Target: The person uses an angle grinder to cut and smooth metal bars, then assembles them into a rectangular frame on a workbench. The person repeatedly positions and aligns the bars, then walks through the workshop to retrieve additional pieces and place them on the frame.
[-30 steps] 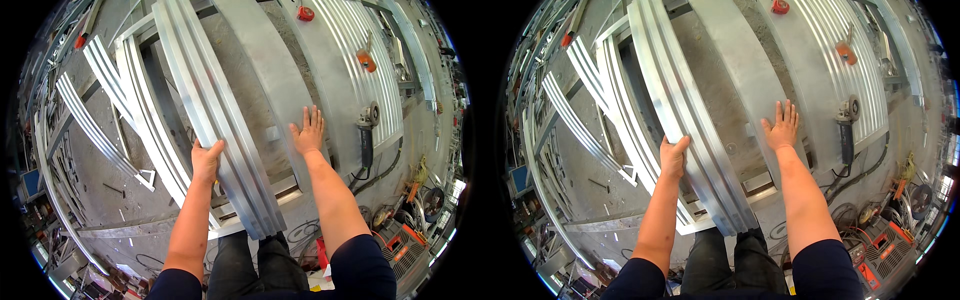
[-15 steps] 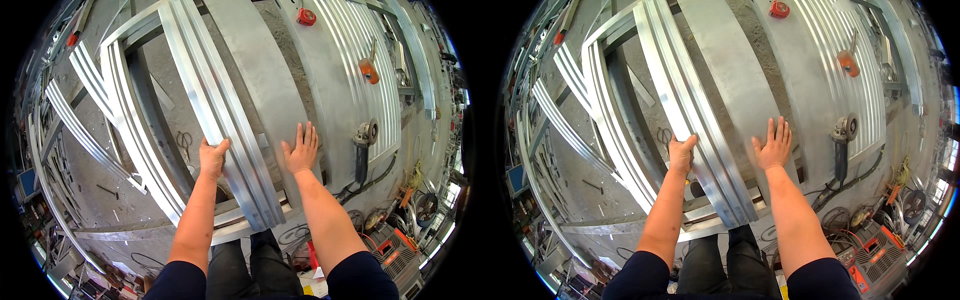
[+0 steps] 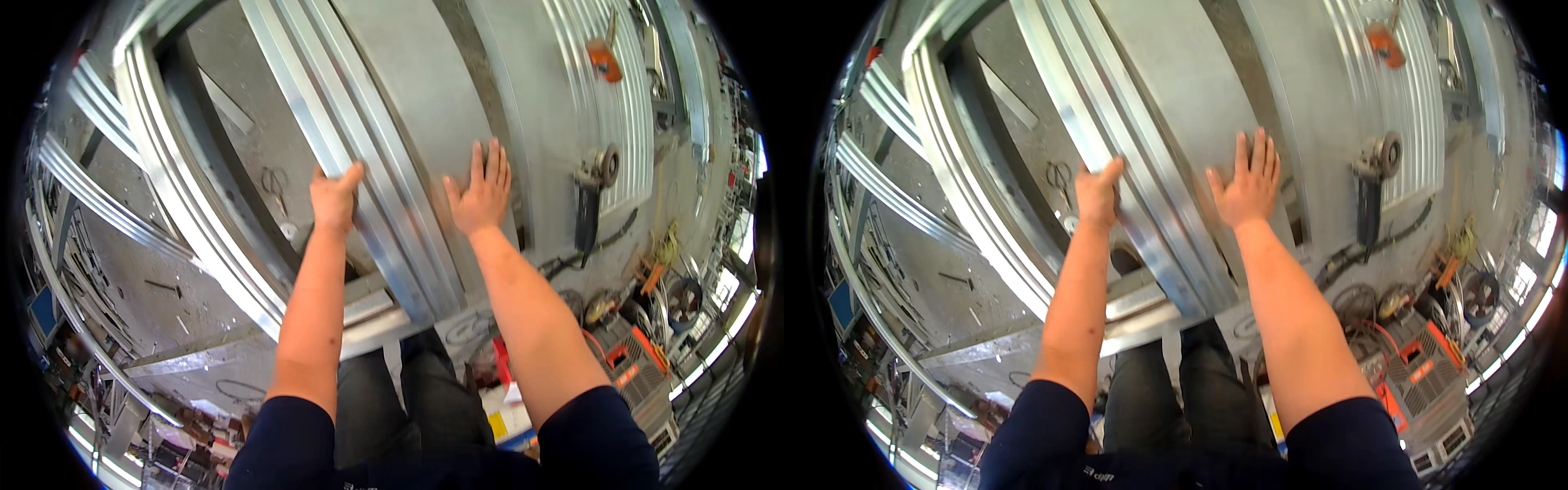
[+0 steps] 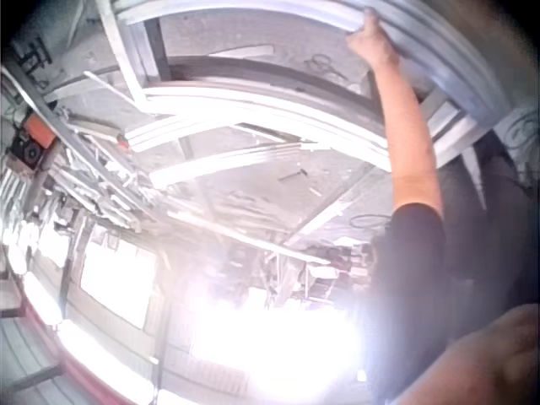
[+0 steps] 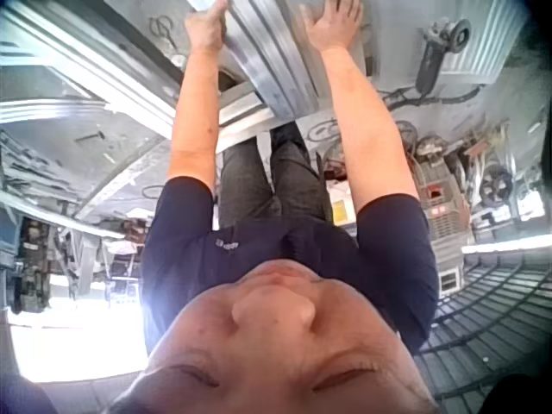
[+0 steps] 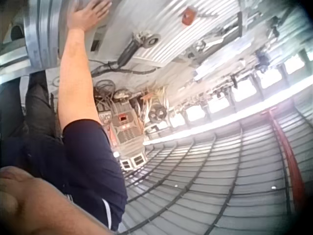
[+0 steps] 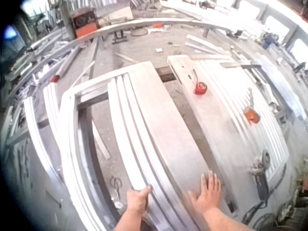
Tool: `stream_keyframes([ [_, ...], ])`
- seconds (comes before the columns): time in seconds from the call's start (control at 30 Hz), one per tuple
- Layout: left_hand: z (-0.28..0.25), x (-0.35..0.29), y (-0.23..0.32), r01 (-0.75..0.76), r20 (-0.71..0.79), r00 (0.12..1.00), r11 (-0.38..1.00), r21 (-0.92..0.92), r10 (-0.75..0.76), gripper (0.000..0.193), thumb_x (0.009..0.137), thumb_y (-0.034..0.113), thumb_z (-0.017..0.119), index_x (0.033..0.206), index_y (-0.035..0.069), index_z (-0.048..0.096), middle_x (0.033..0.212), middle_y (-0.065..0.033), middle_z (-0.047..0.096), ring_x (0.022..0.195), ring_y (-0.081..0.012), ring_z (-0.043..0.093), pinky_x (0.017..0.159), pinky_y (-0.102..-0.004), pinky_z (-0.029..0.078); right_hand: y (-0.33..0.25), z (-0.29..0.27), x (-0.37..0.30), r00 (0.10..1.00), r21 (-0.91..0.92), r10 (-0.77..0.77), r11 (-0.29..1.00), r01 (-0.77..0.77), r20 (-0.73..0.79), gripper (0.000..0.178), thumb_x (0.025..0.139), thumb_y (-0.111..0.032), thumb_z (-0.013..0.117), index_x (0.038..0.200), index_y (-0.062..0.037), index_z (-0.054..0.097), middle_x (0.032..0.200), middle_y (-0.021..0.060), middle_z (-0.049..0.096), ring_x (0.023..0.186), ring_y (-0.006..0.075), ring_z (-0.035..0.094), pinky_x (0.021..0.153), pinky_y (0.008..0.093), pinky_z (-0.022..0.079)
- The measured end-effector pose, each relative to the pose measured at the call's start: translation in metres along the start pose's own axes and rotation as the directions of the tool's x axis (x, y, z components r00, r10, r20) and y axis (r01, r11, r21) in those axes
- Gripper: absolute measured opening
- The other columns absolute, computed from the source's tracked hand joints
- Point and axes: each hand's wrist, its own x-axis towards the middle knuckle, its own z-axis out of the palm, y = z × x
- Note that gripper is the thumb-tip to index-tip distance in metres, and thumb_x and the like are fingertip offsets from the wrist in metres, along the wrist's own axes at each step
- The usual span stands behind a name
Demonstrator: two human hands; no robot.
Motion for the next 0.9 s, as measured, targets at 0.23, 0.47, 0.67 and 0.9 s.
stream_keyframes([
  [0.23,0.011,0.009,-0.01,-0.059,-0.068,0.996,0.996,0.062,0.063,0.058,0.075,0.012,0.08,0.122,-0.006,0.051,0.109,-0.0123,0.063,0.096,-0.0213,0.062,0.086,-0.0339,0.049,0.002,0.008,0.003,1.0,0.016,0.005,1.0,-0.004,-0.017,0.077,0.09,-0.056,0.051,0.151,-0.0131,0.029,0.157,0.0184,0.02,0.143,0.0368,0.021,0.117,0.0499,0.017],
  [0.47,0.008,0.011,-0.02,-0.225,0.025,0.974,0.959,0.172,0.224,0.059,0.079,0.022,0.079,0.123,-0.004,0.051,0.113,-0.0129,0.062,0.101,-0.0209,0.059,0.092,-0.0341,0.046,0.004,0.012,-0.001,0.999,0.008,-0.007,1.0,0.008,-0.041,0.077,0.092,-0.06,0.044,0.151,-0.0124,0.029,0.156,0.0191,0.021,0.143,0.0382,0.021,0.117,0.0514,0.016],
  [0.67,0.004,0.005,-0.007,-0.159,0.026,0.984,0.811,0.562,0.175,0.084,0.083,0.044,0.073,0.132,-0.012,0.034,0.119,-0.025,0.058,0.11,-0.032,0.058,0.096,-0.0368,0.045,0.006,0.016,-0.002,0.999,-0.036,-0.018,0.999,0.016,-0.043,0.076,0.095,-0.061,0.037,0.153,-0.0139,0.024,0.159,0.0169,0.015,0.145,0.0355,0.017,0.119,0.0493,0.013],
  [0.9,-0.003,-0.084,0.029,-0.146,0.114,0.988,0.394,0.907,0.103,0.094,0.084,0.053,0.067,0.14,-0.013,0.029,0.132,-0.0342,0.05,0.125,-0.0422,0.049,0.105,-0.042,0.039,0.011,0.009,-0.002,0.998,-0.013,0.041,0.999,-0.04,0.037,0.076,0.096,-0.061,0.036,0.154,-0.0155,0.019,0.161,0.0127,0.008,0.149,0.0309,0.008,0.121,0.0448,0.009],
])
